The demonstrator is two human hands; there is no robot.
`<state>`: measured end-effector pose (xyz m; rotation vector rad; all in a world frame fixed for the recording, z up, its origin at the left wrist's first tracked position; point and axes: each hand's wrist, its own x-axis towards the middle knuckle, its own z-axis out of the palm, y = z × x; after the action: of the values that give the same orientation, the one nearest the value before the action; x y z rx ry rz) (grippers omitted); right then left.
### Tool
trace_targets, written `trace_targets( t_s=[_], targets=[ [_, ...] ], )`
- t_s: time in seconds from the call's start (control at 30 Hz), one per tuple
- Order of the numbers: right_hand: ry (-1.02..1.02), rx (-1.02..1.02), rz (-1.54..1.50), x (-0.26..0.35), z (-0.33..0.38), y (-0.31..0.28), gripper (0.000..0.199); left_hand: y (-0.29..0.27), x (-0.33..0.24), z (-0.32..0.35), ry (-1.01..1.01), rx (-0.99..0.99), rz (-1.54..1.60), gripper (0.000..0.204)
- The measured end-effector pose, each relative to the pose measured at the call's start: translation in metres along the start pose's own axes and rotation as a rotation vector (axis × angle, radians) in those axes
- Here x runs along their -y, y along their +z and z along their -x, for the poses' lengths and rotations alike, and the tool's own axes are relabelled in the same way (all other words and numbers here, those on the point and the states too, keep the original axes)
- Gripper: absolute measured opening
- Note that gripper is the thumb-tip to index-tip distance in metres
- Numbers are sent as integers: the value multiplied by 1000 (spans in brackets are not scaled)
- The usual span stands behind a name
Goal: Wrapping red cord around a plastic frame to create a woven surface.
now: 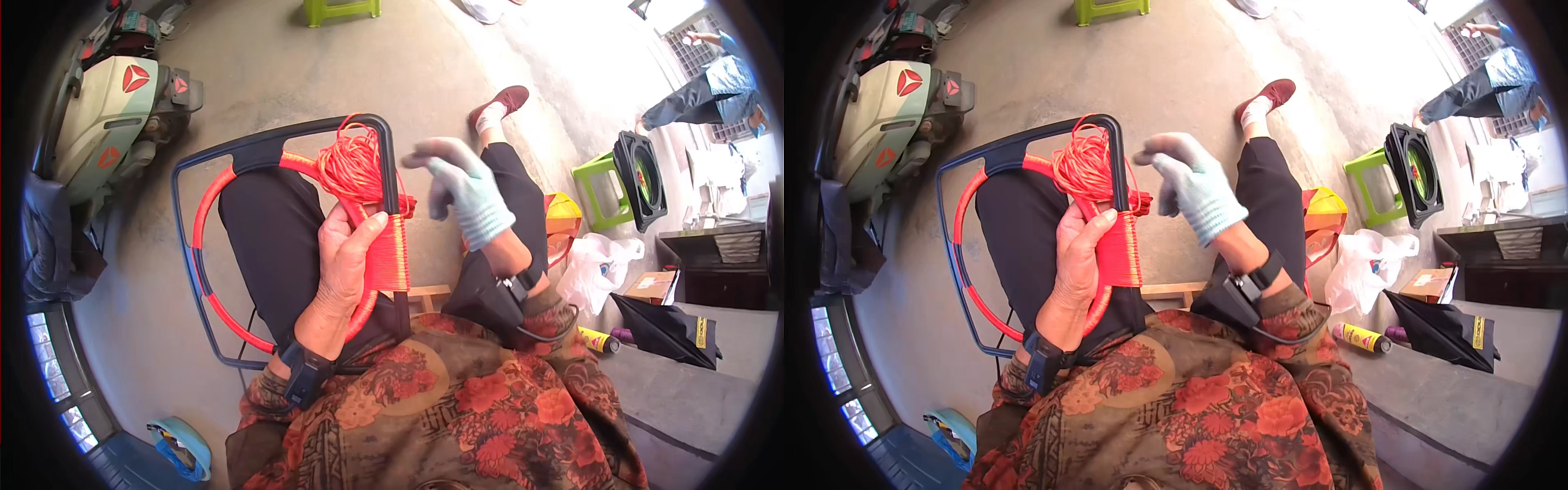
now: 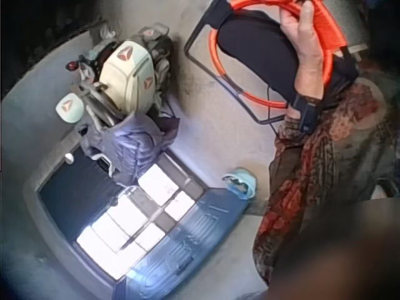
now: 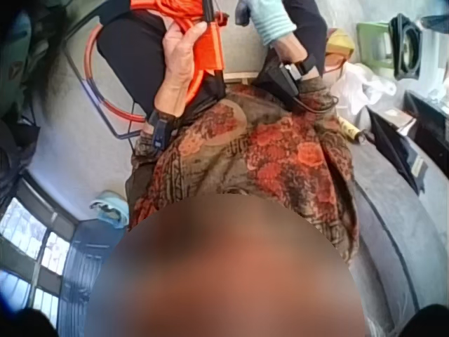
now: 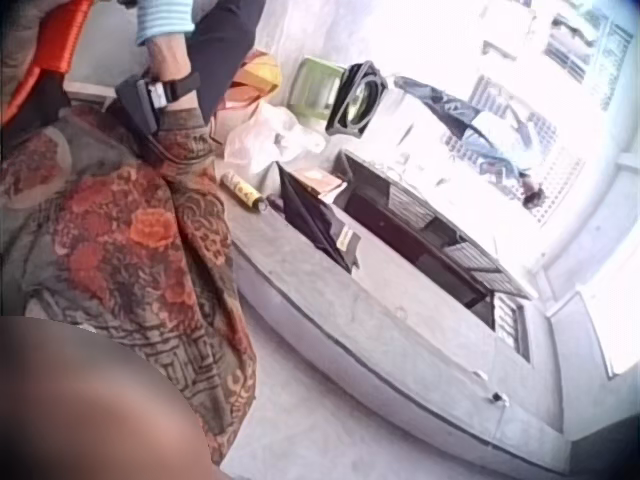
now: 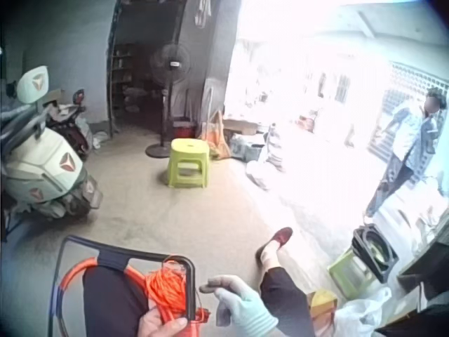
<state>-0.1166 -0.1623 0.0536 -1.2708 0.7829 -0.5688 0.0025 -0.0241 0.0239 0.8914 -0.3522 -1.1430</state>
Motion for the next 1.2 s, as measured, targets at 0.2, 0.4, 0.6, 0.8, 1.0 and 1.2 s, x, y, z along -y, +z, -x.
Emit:
trace_targets(
  t_s=[0.2, 0.4, 0.6, 0.8, 1.0, 1.2],
  targets=[
    [-325, 326, 986, -6, -8, -11, 20, 4, 3, -4, -14, 10, -3, 26],
    [-76, -45, 402, 2, -13, -17, 14, 3, 4, -4, -13, -46, -10, 25],
    [132, 373, 213, 1, -18, -14, 23, 4, 5, -5, -1, -44, -10, 25],
    [-71, 429, 1285, 19, -6, -3, 39, 5, 0, -2, 24, -59, -19, 28],
    [374, 446, 376, 0, -3, -17, 30, 9, -6, -2, -98, 16, 162, 30],
    [-151, 10, -223, -10, 14, -47, 27, -6, 5, 1, -186, -27, -44, 24]
  ],
)
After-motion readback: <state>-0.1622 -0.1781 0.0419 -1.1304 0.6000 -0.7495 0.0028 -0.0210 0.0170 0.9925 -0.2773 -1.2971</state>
